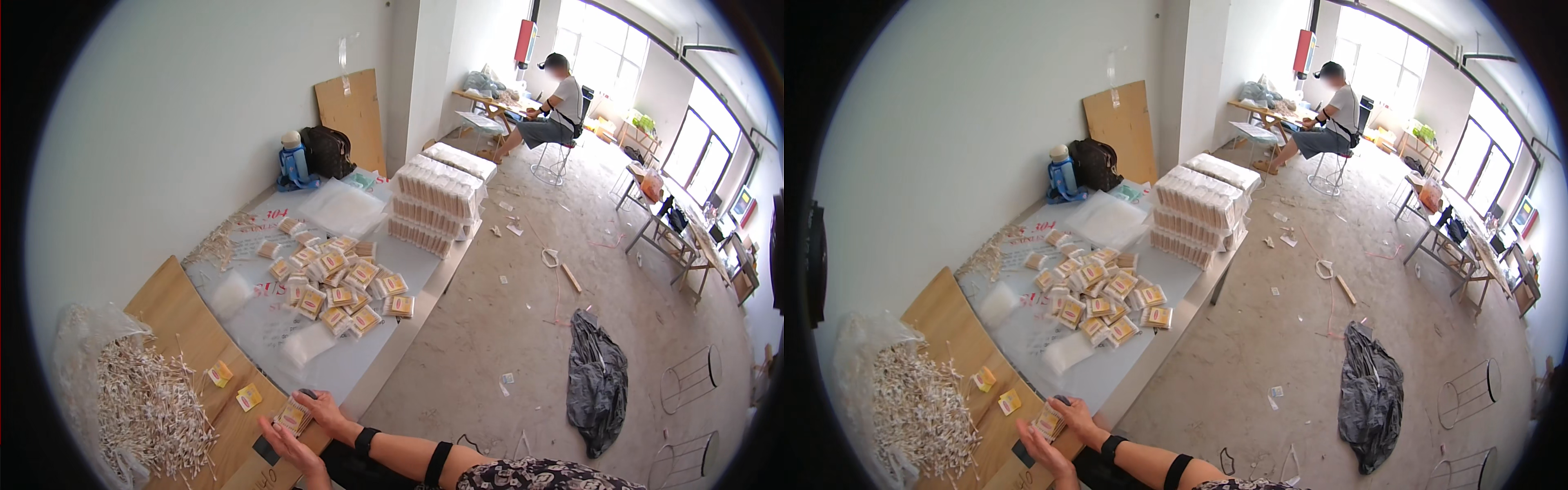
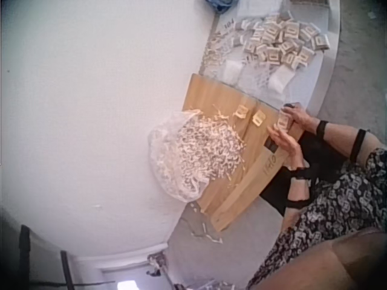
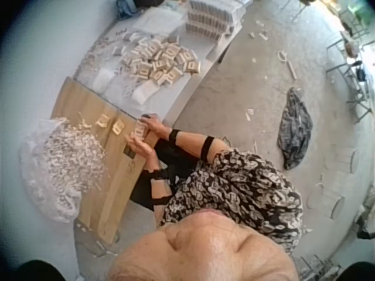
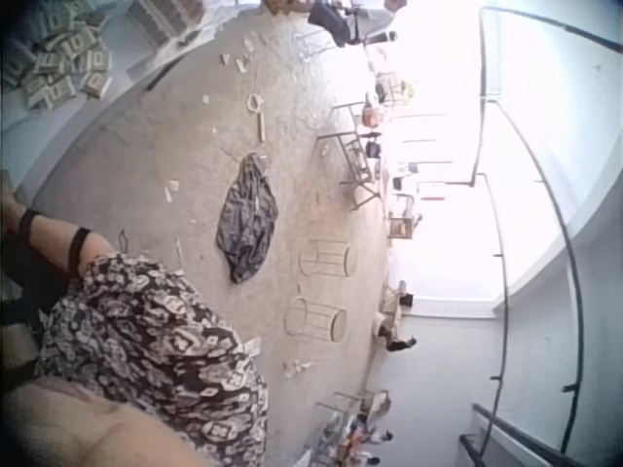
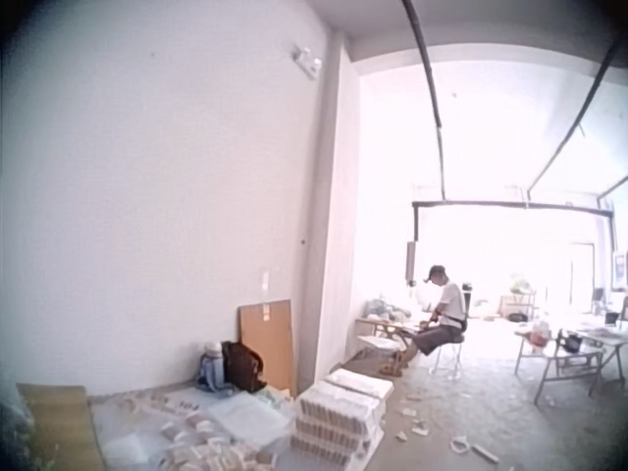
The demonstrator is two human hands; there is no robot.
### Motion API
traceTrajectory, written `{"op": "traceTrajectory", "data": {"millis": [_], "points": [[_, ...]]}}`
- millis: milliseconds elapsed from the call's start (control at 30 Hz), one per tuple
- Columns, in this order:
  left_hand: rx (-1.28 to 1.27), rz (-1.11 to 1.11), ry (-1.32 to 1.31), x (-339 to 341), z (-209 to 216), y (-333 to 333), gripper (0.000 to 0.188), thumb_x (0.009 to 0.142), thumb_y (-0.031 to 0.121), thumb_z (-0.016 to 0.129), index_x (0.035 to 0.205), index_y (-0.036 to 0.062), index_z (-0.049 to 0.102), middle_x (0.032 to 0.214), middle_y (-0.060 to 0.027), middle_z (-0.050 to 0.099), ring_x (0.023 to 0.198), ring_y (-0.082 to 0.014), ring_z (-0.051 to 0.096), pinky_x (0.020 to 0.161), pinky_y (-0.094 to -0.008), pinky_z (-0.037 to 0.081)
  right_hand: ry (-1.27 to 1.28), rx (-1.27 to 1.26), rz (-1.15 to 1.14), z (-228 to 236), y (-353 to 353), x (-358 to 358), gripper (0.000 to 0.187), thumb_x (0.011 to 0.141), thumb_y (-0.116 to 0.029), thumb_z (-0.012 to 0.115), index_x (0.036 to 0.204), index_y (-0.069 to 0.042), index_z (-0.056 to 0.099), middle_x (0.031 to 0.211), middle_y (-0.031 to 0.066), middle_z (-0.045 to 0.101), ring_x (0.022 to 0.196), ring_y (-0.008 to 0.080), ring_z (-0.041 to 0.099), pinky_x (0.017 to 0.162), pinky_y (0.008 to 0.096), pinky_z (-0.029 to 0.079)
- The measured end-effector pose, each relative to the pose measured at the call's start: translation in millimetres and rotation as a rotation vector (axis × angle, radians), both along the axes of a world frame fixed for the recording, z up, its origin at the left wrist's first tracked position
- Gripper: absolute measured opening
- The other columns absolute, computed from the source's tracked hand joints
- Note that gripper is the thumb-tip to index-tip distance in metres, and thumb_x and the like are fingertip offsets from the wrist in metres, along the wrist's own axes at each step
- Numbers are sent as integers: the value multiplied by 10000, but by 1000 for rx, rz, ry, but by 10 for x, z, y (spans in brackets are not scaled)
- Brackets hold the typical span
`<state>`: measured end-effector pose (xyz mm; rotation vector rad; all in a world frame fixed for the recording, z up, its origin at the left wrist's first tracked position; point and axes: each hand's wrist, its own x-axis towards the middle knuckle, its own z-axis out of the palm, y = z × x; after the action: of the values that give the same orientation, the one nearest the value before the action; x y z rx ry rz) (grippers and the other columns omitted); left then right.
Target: Sorting a large pile of cotton swabs and placing specific counts into small plastic bags for packaging.
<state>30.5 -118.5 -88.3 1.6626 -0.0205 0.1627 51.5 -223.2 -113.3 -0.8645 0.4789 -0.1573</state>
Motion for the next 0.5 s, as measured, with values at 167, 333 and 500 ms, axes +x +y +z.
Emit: {"op": "traceTrajectory", "data": {"millis": [167,333,500], "points": [[111,13,-27,103,-32,33,629,1044,373,383,1462,-89,296,1535,-248,283,1423,-317,302,1166,-408,237,19,96,44,-29,-27,-9,227,938,-253,663,826,-56,685,757,-29,654,674,53,563,600,247,473],[-163,60,35,202,-49,-103,634,1028,347,409,1466,-91,275,1536,-239,279,1428,-322,289,1174,-418,228,58,-48,-30,-121,54,49,246,942,-258,650,829,-43,687,748,-24,650,661,50,542,594,252,462],[-338,95,46,205,51,-136,595,1013,271,403,1463,-96,275,1530,-230,287,1426,-300,283,1179,-406,230,36,-94,-42,-10,55,21,266,942,-270,640,820,-38,684,728,-21,645,659,58,545,598,262,465]]}}
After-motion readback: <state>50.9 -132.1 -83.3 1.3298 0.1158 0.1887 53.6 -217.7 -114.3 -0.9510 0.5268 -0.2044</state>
